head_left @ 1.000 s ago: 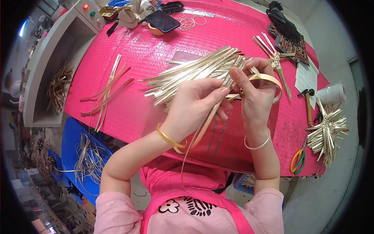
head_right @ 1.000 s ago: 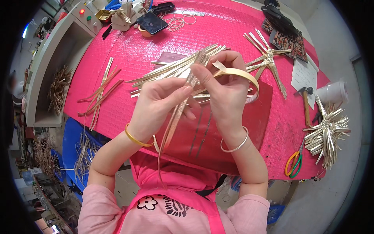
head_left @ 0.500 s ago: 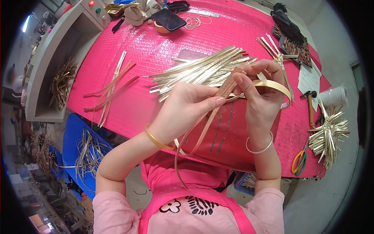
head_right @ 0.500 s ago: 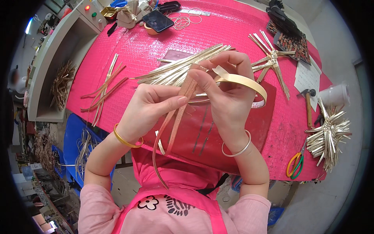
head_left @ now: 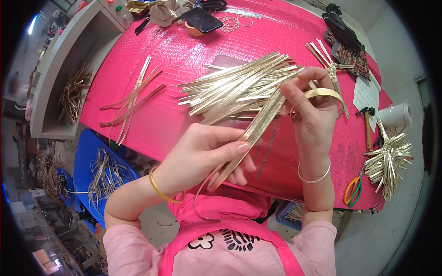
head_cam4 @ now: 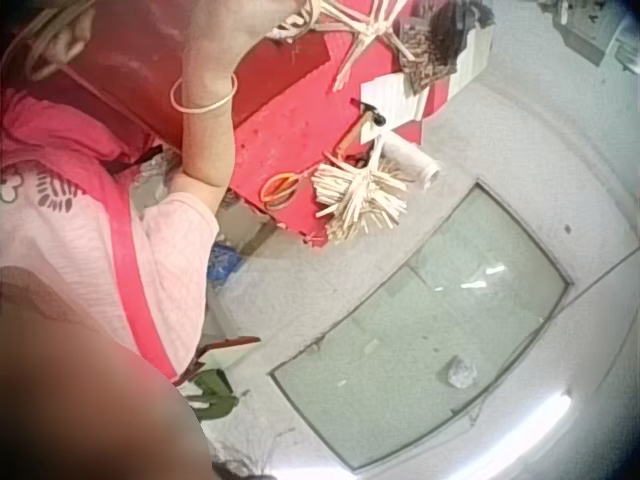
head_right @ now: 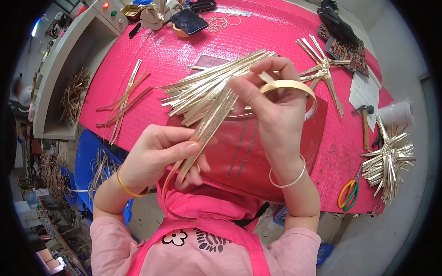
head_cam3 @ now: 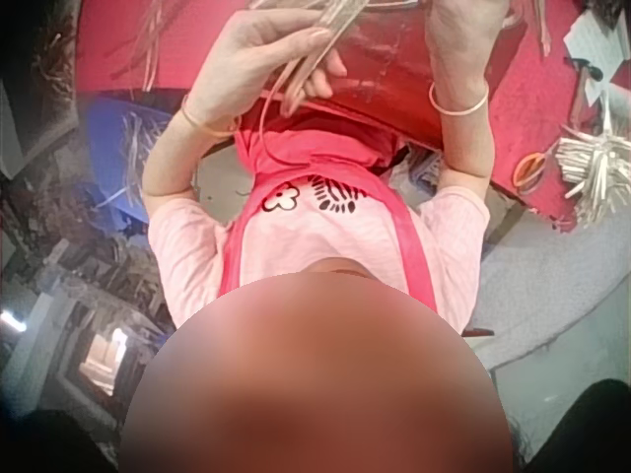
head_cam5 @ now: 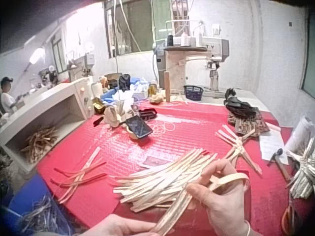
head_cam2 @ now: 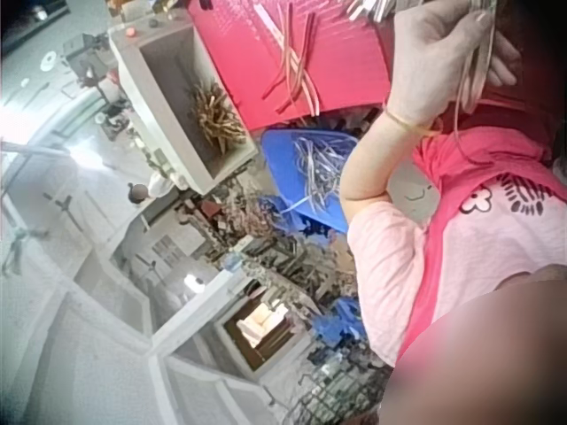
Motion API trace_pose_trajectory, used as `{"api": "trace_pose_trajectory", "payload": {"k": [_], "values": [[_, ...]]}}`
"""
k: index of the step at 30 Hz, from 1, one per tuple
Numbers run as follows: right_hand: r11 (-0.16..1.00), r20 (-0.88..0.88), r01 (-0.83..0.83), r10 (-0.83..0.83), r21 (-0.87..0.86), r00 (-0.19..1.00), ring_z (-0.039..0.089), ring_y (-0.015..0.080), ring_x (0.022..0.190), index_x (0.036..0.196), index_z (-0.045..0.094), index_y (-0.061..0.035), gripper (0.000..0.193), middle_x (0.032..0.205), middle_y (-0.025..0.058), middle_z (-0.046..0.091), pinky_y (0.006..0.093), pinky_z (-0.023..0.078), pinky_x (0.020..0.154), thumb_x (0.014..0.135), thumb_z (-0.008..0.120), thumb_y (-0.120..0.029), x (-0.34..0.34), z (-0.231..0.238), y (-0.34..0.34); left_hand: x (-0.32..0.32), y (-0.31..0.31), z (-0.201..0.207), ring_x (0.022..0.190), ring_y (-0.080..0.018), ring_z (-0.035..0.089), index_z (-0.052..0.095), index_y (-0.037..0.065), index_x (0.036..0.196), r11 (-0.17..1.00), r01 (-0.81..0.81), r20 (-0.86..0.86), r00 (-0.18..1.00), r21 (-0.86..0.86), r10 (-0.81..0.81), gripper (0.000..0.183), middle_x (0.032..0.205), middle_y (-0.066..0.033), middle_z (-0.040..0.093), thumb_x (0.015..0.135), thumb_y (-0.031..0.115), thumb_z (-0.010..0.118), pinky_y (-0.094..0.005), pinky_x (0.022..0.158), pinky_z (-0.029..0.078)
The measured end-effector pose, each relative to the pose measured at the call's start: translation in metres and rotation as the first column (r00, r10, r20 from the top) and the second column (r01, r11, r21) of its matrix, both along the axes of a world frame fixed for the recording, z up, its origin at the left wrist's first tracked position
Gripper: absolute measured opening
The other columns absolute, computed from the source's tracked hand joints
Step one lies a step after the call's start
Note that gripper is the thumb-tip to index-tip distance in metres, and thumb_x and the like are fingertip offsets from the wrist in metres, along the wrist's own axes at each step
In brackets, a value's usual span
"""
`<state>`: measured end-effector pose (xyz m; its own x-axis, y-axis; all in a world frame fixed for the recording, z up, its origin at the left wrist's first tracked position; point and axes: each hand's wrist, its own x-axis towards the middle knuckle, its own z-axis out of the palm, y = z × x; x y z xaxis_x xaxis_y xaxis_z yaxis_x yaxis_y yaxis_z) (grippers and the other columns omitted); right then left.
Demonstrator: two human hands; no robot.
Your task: The recorder is weaving thin metallic gold strips into a decorative ornament or component.
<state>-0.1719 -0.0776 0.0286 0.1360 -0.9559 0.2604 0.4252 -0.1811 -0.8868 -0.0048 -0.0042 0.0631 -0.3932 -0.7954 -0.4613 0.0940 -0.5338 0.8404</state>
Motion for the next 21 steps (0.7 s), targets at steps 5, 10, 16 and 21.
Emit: {"api": "trace_pose_trajectory", "payload": {"k": [5,10,16,21], "values": [[0.999,-0.055,-0.042,0.043,0.018,0.998,0.053,0.0086,0.051,0.087,0.045,-0.0015,0.026,0.069,0.0060,0.057,0.0177,0.044,0.045,0.069,0.063,0.002,0.010,0.000,0.007,0.008,0.016,-0.019,0.068,-0.0179,0.060,0.048,-0.008,0.104,0.992,-0.096,-0.089,0.991,0.082,0.103,0.029,0.081,-0.0159,0.059,0.085,0.014,0.044,-0.0239,0.059,0.049],[1.000,-0.160,0.004,-0.002,0.013,0.987,0.052,0.0080,0.051,0.085,0.046,-0.0009,0.023,0.069,0.0064,0.057,0.0172,0.043,0.045,0.069,0.063,0.001,0.011,-0.015,-0.004,0.005,0.024,-0.048,0.079,-0.0199,0.059,0.048,-0.007,0.106,0.969,-0.245,-0.013,0.969,-0.023,0.245,0.030,0.088,-0.0167,0.059,0.084,0.013,0.046,-0.0268,0.067,0.048],[1.000,-0.197,0.012,-0.011,0.003,0.980,0.051,0.0082,0.050,0.085,0.046,0.0001,0.022,0.068,0.0058,0.054,0.0167,0.042,0.044,0.070,0.062,0.002,0.017,-0.031,-0.009,0.005,0.026,-0.066,0.081,-0.0201,0.059,0.050,-0.006,0.104,0.975,-0.220,-0.062,0.973,0.030,0.222,0.028,0.089,-0.0162,0.059,0.084,0.014,0.047,-0.0268,0.069,0.047],[1.000,-0.207,0.020,-0.019,0.002,0.978,0.051,0.0079,0.050,0.085,0.046,0.0001,0.021,0.069,0.0059,0.054,0.0166,0.042,0.044,0.071,0.062,0.002,0.020,-0.038,-0.012,0.005,0.028,-0.068,0.081,-0.0200,0.058,0.050,-0.006,0.104,0.976,-0.211,-0.055,0.975,0.049,0.213,0.028,0.089,-0.0164,0.059,0.084,0.013,0.047,-0.0276,0.070,0.047]]}}
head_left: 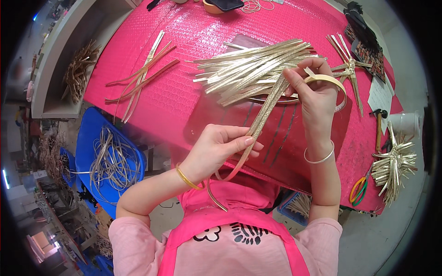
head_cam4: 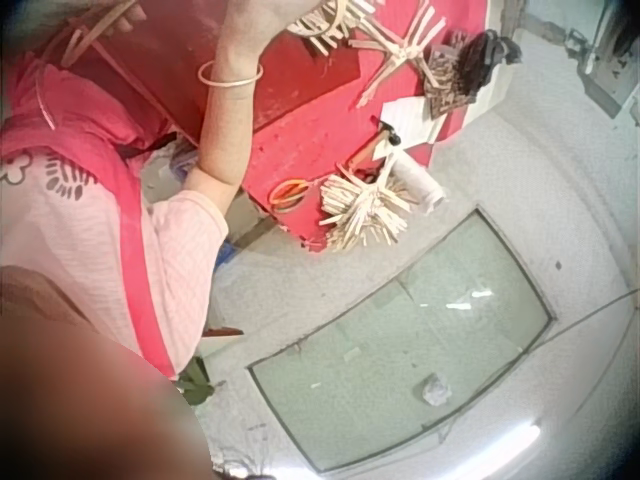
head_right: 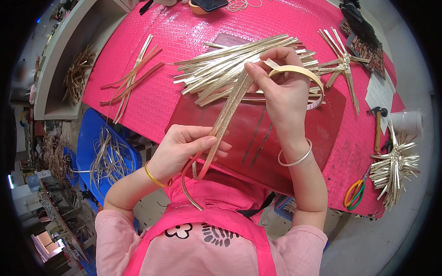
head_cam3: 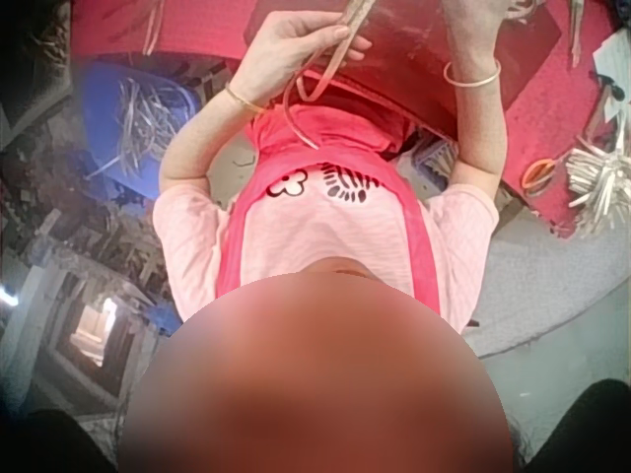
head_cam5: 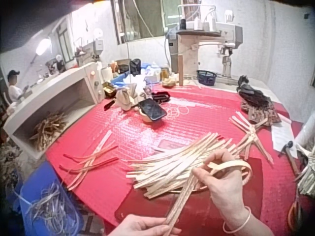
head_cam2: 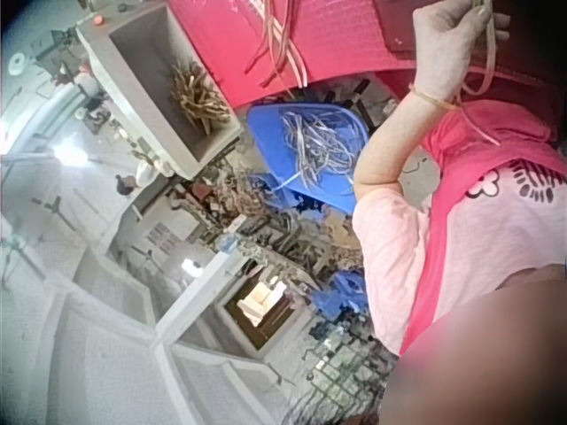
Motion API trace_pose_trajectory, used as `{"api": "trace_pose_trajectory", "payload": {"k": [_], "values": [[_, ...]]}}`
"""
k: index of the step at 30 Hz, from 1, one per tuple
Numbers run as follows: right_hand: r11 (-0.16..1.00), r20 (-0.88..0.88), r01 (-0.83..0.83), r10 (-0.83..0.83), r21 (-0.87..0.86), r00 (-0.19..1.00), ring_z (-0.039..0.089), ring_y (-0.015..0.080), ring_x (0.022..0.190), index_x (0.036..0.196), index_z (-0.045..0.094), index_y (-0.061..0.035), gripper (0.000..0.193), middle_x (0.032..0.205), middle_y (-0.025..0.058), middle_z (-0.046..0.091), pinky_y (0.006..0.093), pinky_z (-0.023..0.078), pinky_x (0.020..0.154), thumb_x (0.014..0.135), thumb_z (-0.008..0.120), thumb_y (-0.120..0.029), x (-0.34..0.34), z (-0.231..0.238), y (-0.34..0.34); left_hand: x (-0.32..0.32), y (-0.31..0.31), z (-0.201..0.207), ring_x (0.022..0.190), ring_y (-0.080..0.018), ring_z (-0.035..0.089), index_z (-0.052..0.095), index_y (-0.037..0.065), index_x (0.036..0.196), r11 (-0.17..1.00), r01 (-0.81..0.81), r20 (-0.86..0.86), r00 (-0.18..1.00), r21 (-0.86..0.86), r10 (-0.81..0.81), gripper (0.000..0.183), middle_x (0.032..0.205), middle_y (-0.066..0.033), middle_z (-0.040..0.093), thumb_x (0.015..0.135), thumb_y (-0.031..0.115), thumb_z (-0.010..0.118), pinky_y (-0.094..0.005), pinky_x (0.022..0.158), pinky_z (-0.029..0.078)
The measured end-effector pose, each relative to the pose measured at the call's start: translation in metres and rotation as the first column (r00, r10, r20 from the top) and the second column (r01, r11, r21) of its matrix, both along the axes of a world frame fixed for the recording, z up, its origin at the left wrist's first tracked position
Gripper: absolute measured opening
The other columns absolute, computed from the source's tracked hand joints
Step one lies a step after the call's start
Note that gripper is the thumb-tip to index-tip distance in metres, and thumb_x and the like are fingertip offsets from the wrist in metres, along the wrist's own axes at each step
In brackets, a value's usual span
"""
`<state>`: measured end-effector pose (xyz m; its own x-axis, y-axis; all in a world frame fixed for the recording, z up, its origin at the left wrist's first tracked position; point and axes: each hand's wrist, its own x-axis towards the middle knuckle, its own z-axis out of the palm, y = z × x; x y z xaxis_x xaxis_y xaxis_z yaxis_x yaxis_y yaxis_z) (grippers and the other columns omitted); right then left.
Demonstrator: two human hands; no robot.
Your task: The recorder is weaving thin metallic gold strips into a decorative ornament or component.
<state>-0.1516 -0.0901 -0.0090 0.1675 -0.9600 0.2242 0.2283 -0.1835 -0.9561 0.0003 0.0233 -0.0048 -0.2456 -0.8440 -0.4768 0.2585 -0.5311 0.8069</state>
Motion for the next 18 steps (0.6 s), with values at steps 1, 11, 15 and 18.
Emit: {"api": "trace_pose_trajectory", "payload": {"k": [1,11,15,18], "values": [[1.000,-0.013,0.017,-0.017,-0.009,1.000,0.051,0.0078,0.051,0.085,0.046,0.0001,0.021,0.069,0.0060,0.054,0.0167,0.042,0.044,0.071,0.061,0.002,0.000,-0.001,-0.001,0.000,0.000,-0.001,0.080,-0.0197,0.059,0.051,-0.007,0.103,1.000,0.005,0.015,1.000,-0.006,-0.005,0.028,0.087,-0.0164,0.059,0.084,0.013,0.047,-0.0273,0.069,0.047],[0.858,-0.159,0.136,-0.243,-0.495,0.957,0.046,0.0058,0.060,0.102,0.047,-0.0002,0.036,0.081,0.0037,0.054,0.0178,0.034,0.051,0.081,0.052,-0.029,-0.013,-0.008,0.010,0.005,-0.014,-0.013,0.063,-0.0183,0.059,0.053,-0.009,0.094,0.993,-0.119,-0.041,0.992,0.005,0.119,0.026,0.076,-0.0163,0.059,0.083,0.013,0.048,-0.0250,0.059,0.048],[0.990,-0.209,-0.135,0.138,0.026,0.968,0.047,0.0103,0.075,0.122,0.036,-0.0050,0.070,0.103,0.0085,0.050,0.0209,0.038,0.061,0.081,0.019,-0.059,-0.023,-0.018,0.044,0.004,-0.021,-0.010,0.068,-0.0200,0.060,0.053,-0.008,0.096,0.990,-0.142,-0.130,0.981,0.020,0.143,0.025,0.080,-0.0167,0.059,0.082,0.013,0.049,-0.0258,0.061,0.049],[0.996,-0.064,-0.093,0.092,-0.016,0.994,0.046,0.0187,0.098,0.131,0.018,-0.0076,0.073,0.120,0.0130,0.037,0.0275,0.040,0.074,0.080,0.021,-0.060,-0.003,-0.015,0.050,-0.001,-0.021,-0.002,0.073,-0.0218,0.060,0.052,-0.007,0.100,0.991,-0.133,-0.141,0.981,0.004,0.132,0.026,0.087,-0.0158,0.058,0.082,0.012,0.049,-0.0269,0.065,0.049]]}}
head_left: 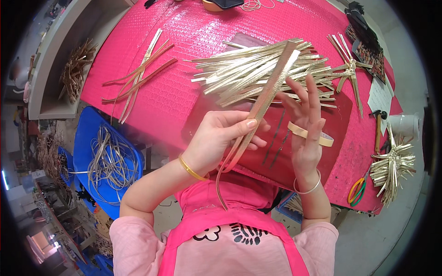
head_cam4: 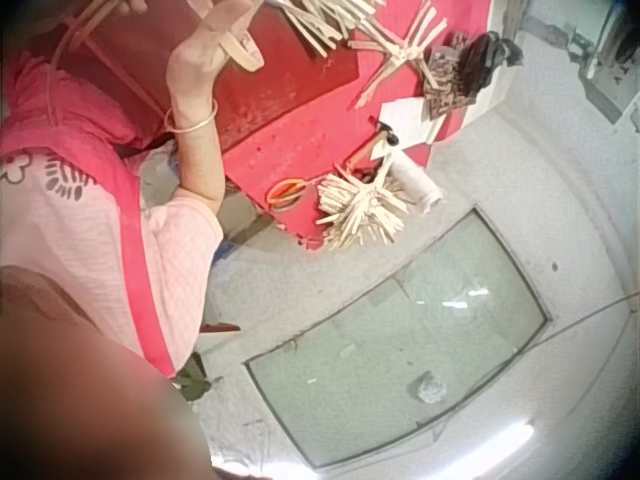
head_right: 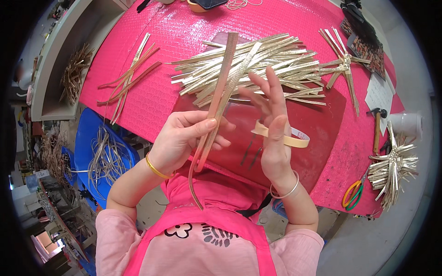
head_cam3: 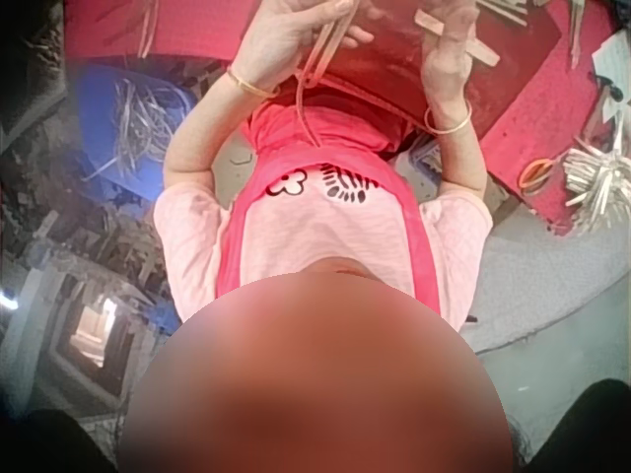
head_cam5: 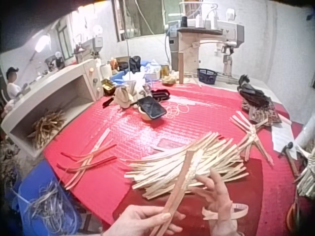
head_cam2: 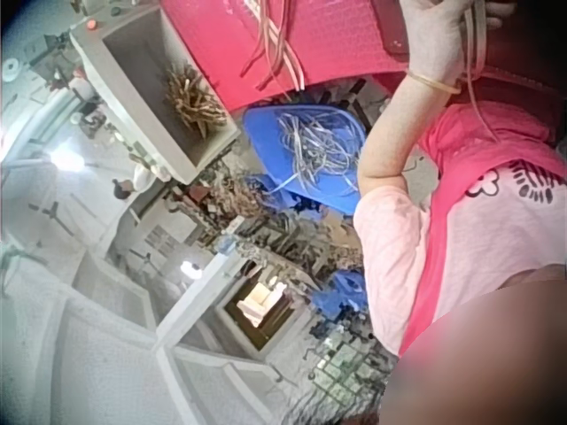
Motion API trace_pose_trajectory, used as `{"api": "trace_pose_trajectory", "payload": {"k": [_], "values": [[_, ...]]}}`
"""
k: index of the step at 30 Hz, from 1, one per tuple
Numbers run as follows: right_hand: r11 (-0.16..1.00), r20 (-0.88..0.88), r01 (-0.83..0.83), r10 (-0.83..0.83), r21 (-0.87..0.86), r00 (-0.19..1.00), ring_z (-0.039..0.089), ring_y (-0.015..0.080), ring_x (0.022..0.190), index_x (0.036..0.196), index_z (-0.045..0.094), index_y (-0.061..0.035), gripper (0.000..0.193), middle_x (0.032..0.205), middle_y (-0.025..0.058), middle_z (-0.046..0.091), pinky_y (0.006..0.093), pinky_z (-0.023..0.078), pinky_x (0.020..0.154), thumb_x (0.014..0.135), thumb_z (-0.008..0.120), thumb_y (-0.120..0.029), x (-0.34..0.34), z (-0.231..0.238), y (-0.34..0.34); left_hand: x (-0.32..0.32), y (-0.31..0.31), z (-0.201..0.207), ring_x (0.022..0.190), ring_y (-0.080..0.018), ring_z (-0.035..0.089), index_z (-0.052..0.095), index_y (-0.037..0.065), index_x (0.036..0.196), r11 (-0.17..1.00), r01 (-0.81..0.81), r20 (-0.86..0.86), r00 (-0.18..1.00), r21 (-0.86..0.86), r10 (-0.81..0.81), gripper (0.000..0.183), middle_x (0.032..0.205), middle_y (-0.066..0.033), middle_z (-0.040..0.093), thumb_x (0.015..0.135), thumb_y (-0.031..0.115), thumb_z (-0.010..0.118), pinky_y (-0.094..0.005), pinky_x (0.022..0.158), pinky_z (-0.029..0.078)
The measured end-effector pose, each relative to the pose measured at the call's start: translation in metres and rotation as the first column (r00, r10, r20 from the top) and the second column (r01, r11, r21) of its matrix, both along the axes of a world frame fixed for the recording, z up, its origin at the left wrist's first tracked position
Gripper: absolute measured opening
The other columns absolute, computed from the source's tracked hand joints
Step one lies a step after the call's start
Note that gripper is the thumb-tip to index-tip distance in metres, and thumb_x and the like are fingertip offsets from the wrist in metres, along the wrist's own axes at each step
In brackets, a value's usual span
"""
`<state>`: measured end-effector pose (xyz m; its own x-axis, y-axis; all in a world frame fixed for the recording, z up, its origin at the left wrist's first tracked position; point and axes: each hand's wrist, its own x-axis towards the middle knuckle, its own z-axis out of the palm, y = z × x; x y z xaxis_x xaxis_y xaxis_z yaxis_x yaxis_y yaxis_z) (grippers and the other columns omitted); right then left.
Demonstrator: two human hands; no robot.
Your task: The recorder is weaving thin metallic gold strips into a decorative ornament or component.
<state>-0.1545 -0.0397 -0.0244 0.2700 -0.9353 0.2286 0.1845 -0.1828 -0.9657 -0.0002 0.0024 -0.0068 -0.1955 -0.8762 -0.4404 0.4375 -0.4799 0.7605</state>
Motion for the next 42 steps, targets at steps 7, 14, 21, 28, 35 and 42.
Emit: {"api": "trace_pose_trajectory", "payload": {"k": [7,14,21,28,35,42], "values": [[0.997,-0.294,0.018,-0.039,-0.074,0.955,0.046,0.0177,0.091,0.132,-0.003,-0.0106,0.083,0.130,0.0130,0.020,0.0322,0.041,0.075,0.076,0.028,-0.063,0.011,0.008,0.009,-0.013,0.008,0.004,0.079,-0.0185,0.058,0.055,-0.005,0.098,0.978,0.042,-0.051,0.997,-0.203,-0.054,0.023,0.096,-0.0088,0.052,0.083,0.012,0.049,-0.0252,0.068,0.048],[0.964,-0.412,-0.064,-0.050,-0.258,0.910,0.041,0.0114,0.077,0.132,0.000,-0.0075,0.076,0.117,0.0072,0.033,0.0248,0.038,0.065,0.081,0.027,-0.056,-0.008,-0.011,0.008,-0.015,0.004,-0.001,0.068,-0.0123,0.058,0.055,-0.005,0.096,0.978,0.000,0.002,1.000,-0.208,0.000,0.023,0.086,-0.0083,0.057,0.083,0.013,0.050,-0.0205,0.061,0.046],[0.811,-0.497,0.007,-0.365,-0.585,0.787,0.047,0.0157,0.075,0.092,0.045,-0.0078,0.023,0.077,0.0023,0.048,0.0354,0.022,0.086,0.077,0.056,-0.021,-0.016,-0.013,0.012,-0.009,0.006,0.001,0.065,-0.0131,0.058,0.055,-0.005,0.095,0.987,0.001,0.027,1.000,-0.159,0.003,0.023,0.078,-0.0102,0.059,0.081,0.013,0.051,-0.0207,0.057,0.045],[0.977,-0.402,0.146,-0.199,-0.158,0.894,0.038,0.0175,0.061,0.072,0.049,-0.0052,0.017,0.062,0.0031,0.042,0.0294,0.029,0.069,0.081,0.049,-0.019,-0.026,-0.012,0.016,0.000,0.000,-0.006,0.068,-0.0183,0.060,0.054,-0.006,0.095,0.988,-0.123,0.045,0.991,-0.096,0.128,0.023,0.076,-0.0111,0.059,0.082,0.013,0.051,-0.0240,0.058,0.049],[0.988,-0.361,-0.096,0.046,-0.120,0.931,0.045,0.0173,0.064,0.072,0.048,-0.0039,0.017,0.066,0.0030,0.049,0.0299,0.029,0.071,0.079,0.053,-0.019,0.004,0.000,0.008,-0.007,0.006,-0.006,0.065,-0.0173,0.060,0.053,-0.006,0.096,0.976,-0.135,-0.001,0.991,-0.173,0.137,0.022,0.076,-0.0119,0.059,0.082,0.010,0.050,-0.0239,0.059,0.049],[0.933,-0.496,-0.016,-0.177,-0.361,0.850,0.045,0.0155,0.062,0.070,0.049,-0.0064,0.015,0.060,0.0013,0.047,0.0296,0.027,0.071,0.074,0.059,-0.017,0.016,0.000,0.005,-0.008,0.010,-0.006,0.066,-0.0149,0.059,0.052,-0.007,0.101,0.964,-0.122,0.071,0.987,-0.237,0.142,0.023,0.082,-0.0098,0.058,0.084,0.009,0.046,-0.0226,0.058,0.050]]}}
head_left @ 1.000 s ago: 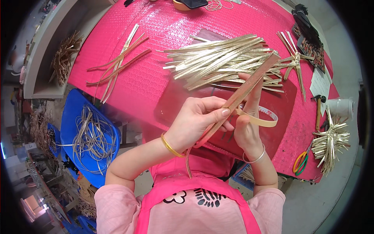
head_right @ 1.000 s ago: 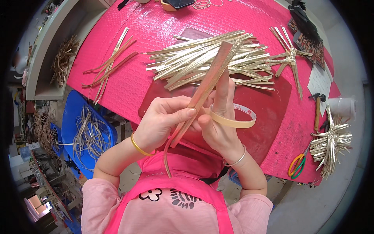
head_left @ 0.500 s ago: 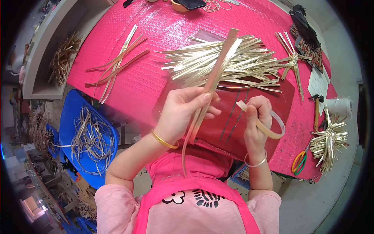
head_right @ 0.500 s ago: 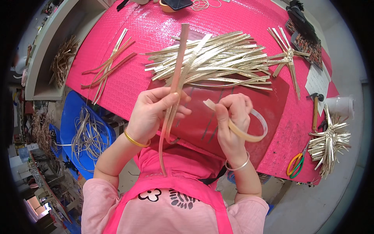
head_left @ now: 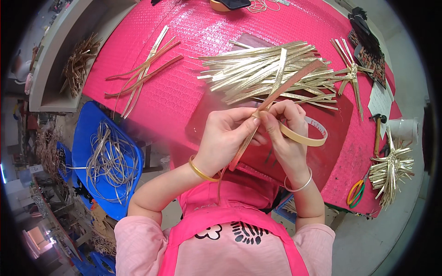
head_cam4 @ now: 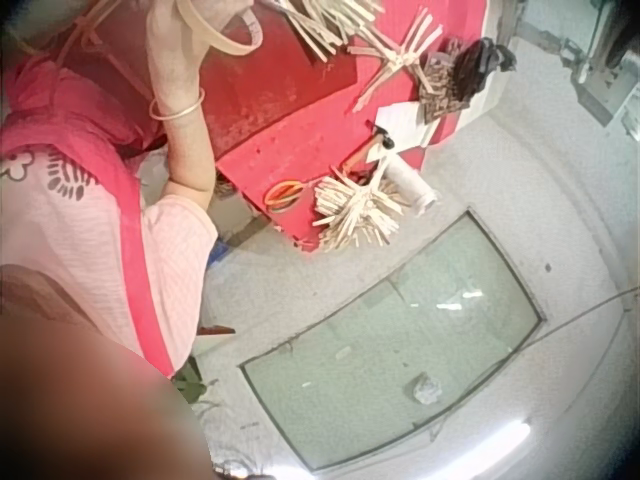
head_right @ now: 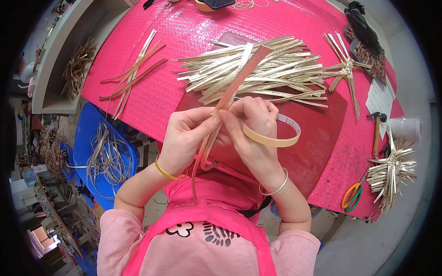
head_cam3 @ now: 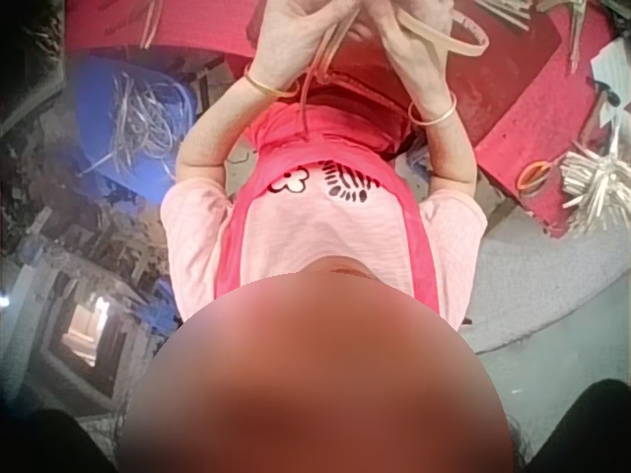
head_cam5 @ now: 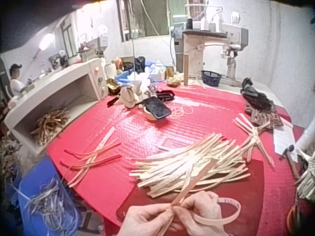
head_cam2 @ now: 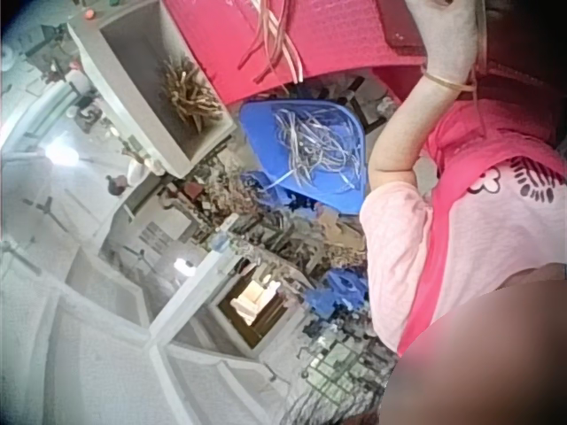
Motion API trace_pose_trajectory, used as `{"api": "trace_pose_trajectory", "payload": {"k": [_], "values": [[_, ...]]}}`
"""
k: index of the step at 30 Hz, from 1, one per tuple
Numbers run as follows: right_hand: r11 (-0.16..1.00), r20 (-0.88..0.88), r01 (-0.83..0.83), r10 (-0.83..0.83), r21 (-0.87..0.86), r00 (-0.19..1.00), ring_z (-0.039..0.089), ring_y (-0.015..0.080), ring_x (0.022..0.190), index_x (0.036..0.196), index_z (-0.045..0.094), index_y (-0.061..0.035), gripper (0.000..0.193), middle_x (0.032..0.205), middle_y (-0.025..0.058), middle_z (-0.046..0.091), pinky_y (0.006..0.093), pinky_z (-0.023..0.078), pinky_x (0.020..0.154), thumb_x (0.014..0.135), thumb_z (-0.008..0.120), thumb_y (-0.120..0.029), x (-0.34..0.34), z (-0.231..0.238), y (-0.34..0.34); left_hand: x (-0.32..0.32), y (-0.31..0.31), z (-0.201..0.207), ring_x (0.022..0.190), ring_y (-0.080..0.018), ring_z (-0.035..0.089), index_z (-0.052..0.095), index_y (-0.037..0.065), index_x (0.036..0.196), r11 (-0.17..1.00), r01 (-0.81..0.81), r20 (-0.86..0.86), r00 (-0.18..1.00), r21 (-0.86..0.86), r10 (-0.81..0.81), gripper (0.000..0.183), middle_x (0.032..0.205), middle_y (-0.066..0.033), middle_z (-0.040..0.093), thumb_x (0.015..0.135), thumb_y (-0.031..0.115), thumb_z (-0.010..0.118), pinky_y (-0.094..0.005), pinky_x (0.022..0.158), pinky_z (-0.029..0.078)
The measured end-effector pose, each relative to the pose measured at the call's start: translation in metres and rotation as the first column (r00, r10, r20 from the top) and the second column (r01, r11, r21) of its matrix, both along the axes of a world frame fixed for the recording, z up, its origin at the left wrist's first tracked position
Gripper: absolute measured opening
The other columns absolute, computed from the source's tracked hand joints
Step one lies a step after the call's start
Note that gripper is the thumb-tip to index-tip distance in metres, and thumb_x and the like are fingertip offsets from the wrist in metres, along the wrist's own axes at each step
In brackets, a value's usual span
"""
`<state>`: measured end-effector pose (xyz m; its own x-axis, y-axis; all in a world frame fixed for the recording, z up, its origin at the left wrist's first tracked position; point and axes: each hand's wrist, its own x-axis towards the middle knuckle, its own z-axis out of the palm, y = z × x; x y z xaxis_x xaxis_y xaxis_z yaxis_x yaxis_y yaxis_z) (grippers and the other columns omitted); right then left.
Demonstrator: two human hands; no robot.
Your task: The recorder is weaving thin metallic gold strips into a decorative ornament or component.
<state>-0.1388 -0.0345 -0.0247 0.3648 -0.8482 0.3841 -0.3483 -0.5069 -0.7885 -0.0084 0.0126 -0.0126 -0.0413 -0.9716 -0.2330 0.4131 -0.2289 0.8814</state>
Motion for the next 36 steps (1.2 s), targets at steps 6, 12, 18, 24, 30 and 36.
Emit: {"api": "trace_pose_trajectory", "payload": {"k": [6,12,18,24,30,36], "values": [[0.998,-0.074,0.049,-0.051,-0.031,0.996,0.043,0.0156,0.060,0.068,0.048,-0.0065,0.016,0.060,0.0012,0.047,0.0303,0.027,0.069,0.072,0.061,-0.016,0.000,0.005,0.004,-0.002,0.003,0.003,0.069,-0.0129,0.058,0.050,-0.007,0.103,0.998,0.013,0.016,1.000,-0.059,-0.012,0.024,0.084,-0.0090,0.058,0.085,0.008,0.044,-0.0225,0.062,0.049],[0.961,0.006,0.179,-0.182,-0.210,0.983,0.042,0.0180,0.064,0.071,0.050,-0.0068,0.012,0.064,0.0025,0.047,0.0311,0.028,0.069,0.075,0.057,-0.017,-0.004,-0.008,0.008,-0.004,-0.002,-0.001,0.052,-0.0112,0.053,0.050,-0.006,0.100,0.993,-0.085,-0.172,0.983,-0.077,0.070,0.025,0.071,-0.0082,0.055,0.086,0.015,0.044,-0.0197,0.047,0.042],[0.999,0.400,0.016,-0.032,0.042,0.916,0.044,0.0179,0.074,0.082,0.054,-0.0038,0.008,0.075,0.0050,0.050,0.0287,0.032,0.071,0.076,0.055,-0.008,0.002,-0.018,0.013,0.007,-0.008,-0.005,0.042,-0.0111,0.048,0.042,-0.002,0.104,0.985,0.153,-0.591,0.789,-0.077,-0.169,0.027,0.065,-0.0075,0.051,0.084,0.014,0.048,-0.0178,0.039,0.039],[0.958,0.627,-0.165,-0.019,0.235,0.779,0.045,0.0128,0.073,0.083,0.054,-0.0024,0.009,0.074,0.0037,0.049,0.0232,0.036,0.067,0.074,0.057,-0.002,0.007,-0.015,0.009,0.007,-0.014,0.004,0.066,-0.0083,0.052,0.043,-0.002,0.105,0.992,-0.061,-0.001,0.998,-0.110,0.061,0.027,0.078,-0.0089,0.057,0.080,0.005,0.052,-0.0200,0.058,0.043],[0.996,0.297,0.033,-0.007,-0.082,0.955,0.044,0.0188,0.076,0.079,0.053,-0.0054,0.009,0.069,0.0031,0.049,0.0326,0.026,0.085,0.073,0.058,-0.010,0.004,-0.003,0.005,0.009,-0.007,0.003,0.064,-0.0094,0.053,0.054,-0.004,0.093,0.991,-0.095,-0.229,0.971,-0.096,0.071,0.016,0.077,-0.0073,0.058,0.080,0.004,0.052,-0.0191,0.056,0.043],[0.998,0.387,0.005,0.022,-0.070,0.922,0.045,0.0215,0.087,0.081,0.053,-0.0060,0.008,0.082,0.0039,0.053,0.0372,0.019,0.091,0.074,0.054,-0.009,0.006,-0.016,0.008,0.014,-0.016,0.000,0.060,-0.0113,0.054,0.050,-0.001,0.095,0.980,0.195,-0.553,0.811,-0.047,-0.188,0.018,0.077,-0.0082,0.056,0.080,0.007,0.053,-0.0212,0.054,0.046]]}}
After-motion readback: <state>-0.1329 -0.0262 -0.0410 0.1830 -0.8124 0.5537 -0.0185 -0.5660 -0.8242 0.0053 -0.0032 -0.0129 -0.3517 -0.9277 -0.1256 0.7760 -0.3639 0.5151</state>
